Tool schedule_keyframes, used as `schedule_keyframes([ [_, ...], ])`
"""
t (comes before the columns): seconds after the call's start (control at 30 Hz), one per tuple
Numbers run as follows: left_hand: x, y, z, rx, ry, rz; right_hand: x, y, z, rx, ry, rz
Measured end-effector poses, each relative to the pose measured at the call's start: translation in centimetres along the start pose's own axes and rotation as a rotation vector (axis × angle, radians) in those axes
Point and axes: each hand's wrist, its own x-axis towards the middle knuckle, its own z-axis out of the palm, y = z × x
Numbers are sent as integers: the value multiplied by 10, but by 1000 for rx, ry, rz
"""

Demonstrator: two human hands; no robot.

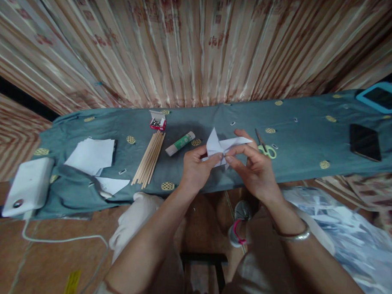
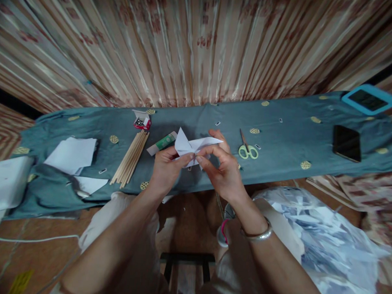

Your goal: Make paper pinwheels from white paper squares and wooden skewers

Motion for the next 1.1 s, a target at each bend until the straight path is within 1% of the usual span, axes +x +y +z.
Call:
schedule_keyframes([
  [0.13,0,-1,0,-7,1,1,1,2,0,5,-8,-24],
  [0.4,-1,1,-1,24,9,0,1,3,1,30,-6,-6],
  [0.63,-1,0,-1,-20,-13,0,0,4,1,40,-22,-6],
  [1.1,-1,0,-2,3,-32,-1,0,9,1,86,-42,0],
])
